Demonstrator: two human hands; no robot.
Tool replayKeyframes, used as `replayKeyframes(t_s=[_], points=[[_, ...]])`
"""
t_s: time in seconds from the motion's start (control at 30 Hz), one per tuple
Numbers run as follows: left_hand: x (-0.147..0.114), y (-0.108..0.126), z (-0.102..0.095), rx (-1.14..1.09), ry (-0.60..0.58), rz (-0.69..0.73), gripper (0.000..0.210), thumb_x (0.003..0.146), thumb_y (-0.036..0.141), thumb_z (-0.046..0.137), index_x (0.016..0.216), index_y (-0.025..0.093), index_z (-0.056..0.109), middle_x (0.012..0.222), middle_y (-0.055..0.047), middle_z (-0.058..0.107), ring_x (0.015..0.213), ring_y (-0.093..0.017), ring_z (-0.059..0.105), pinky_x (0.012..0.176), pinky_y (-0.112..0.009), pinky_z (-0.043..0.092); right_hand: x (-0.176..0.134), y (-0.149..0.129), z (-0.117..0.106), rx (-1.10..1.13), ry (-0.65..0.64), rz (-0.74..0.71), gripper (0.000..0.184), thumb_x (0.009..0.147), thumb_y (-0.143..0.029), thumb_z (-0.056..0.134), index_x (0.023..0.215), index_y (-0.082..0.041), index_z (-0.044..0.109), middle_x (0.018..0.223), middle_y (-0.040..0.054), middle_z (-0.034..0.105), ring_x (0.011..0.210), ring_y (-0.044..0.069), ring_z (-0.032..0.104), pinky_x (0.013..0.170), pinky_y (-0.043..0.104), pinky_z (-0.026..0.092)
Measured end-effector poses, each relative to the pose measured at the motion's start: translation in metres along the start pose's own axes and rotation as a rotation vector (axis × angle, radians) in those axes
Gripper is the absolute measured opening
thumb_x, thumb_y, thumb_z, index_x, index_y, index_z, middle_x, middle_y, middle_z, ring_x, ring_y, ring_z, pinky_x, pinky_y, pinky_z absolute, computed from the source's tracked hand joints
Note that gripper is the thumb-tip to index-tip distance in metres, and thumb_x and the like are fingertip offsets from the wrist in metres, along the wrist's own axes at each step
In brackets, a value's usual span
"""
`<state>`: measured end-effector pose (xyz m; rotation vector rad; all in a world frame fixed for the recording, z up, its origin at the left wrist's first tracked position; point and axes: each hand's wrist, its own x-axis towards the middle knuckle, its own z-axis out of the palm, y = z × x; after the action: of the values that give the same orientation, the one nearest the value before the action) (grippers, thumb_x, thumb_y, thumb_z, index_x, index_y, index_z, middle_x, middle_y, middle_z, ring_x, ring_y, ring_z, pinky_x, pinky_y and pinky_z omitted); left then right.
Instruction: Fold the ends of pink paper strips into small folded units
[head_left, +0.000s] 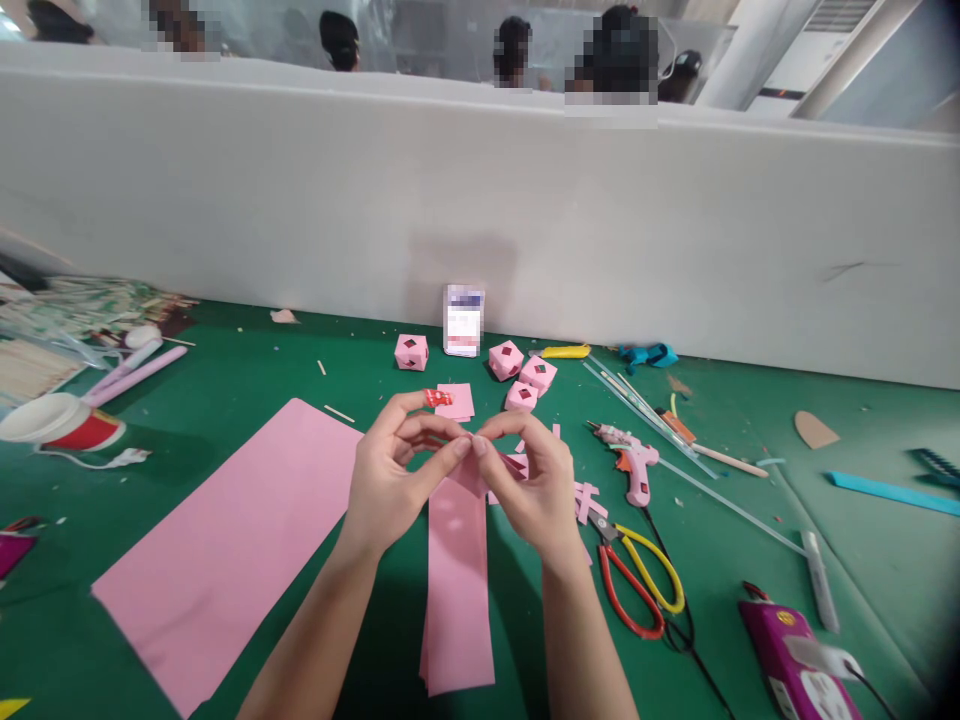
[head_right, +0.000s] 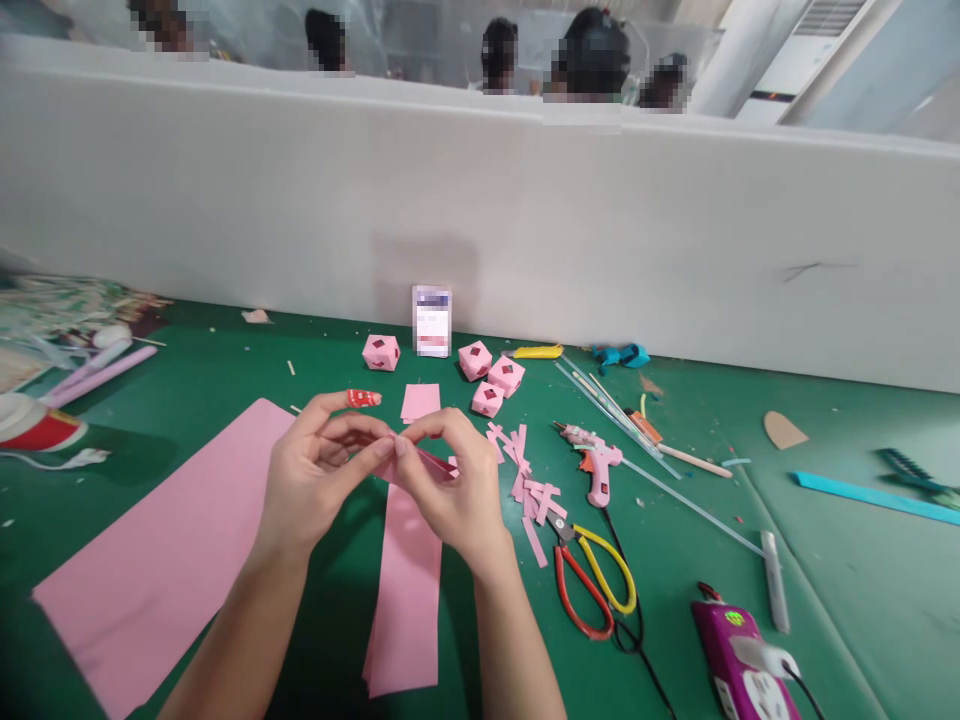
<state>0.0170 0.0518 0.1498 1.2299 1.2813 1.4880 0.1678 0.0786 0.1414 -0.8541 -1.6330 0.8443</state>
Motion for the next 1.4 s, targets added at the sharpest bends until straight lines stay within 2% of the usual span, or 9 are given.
replayKeyframes(t_s=[0.3, 0.87, 1.1, 1.23, 1.4], points=[[0.000, 0.001, -0.001, -0.031, -0.016, -0.053, 0.043, 0.081, 0.029, 0.081, 0.115, 0.021, 0.056, 0.082, 0.002, 0.075, 0.081, -0.018, 0.075, 0.075, -0.030, 0.060, 0.000, -0.003, 0.000, 0.000, 0.016, -0.002, 0.008, 0.093, -0.019, 0.063, 0.086, -0.022, 0.063, 0.083, 0.0008, 0.066, 0.078, 0.017, 0.062, 0.074, 0.032, 0.049], [0.003, -0.001, -0.001, 0.018, -0.024, -0.020, 0.044, 0.079, 0.030, 0.082, 0.115, 0.023, 0.056, 0.081, 0.002, 0.075, 0.078, -0.019, 0.074, 0.071, -0.029, 0.060, 0.003, -0.003, -0.001, -0.028, 0.000, -0.001, 0.008, 0.092, -0.020, 0.064, 0.086, -0.024, 0.068, 0.085, 0.0025, 0.070, 0.080, 0.020, 0.064, 0.075, 0.036, 0.051], [0.004, -0.002, -0.002, 0.089, -0.054, -0.001, 0.038, 0.083, 0.030, 0.079, 0.113, 0.022, 0.058, 0.083, 0.000, 0.075, 0.082, -0.018, 0.074, 0.078, -0.030, 0.060, 0.003, 0.002, -0.004, -0.026, -0.005, -0.004, 0.008, 0.091, -0.019, 0.066, 0.086, -0.024, 0.068, 0.085, 0.0019, 0.070, 0.082, 0.019, 0.065, 0.078, 0.036, 0.051], [0.003, 0.000, -0.005, 0.126, -0.044, 0.052, 0.035, 0.085, 0.029, 0.077, 0.115, 0.023, 0.061, 0.099, -0.003, 0.075, 0.097, -0.020, 0.072, 0.083, -0.029, 0.059, 0.004, 0.005, -0.005, -0.073, -0.006, -0.028, 0.007, 0.091, -0.019, 0.067, 0.087, -0.024, 0.069, 0.086, 0.0024, 0.071, 0.084, 0.020, 0.065, 0.077, 0.036, 0.052], [0.004, -0.009, -0.006, 0.302, -0.019, 0.136, 0.032, 0.088, 0.029, 0.073, 0.117, 0.025, 0.061, 0.099, -0.002, 0.076, 0.094, -0.022, 0.074, 0.091, -0.037, 0.057, 0.006, 0.007, -0.006, -0.163, -0.021, -0.023, 0.009, 0.093, -0.018, 0.066, 0.091, -0.025, 0.072, 0.089, 0.0036, 0.073, 0.087, 0.021, 0.066, 0.077, 0.035, 0.053]])
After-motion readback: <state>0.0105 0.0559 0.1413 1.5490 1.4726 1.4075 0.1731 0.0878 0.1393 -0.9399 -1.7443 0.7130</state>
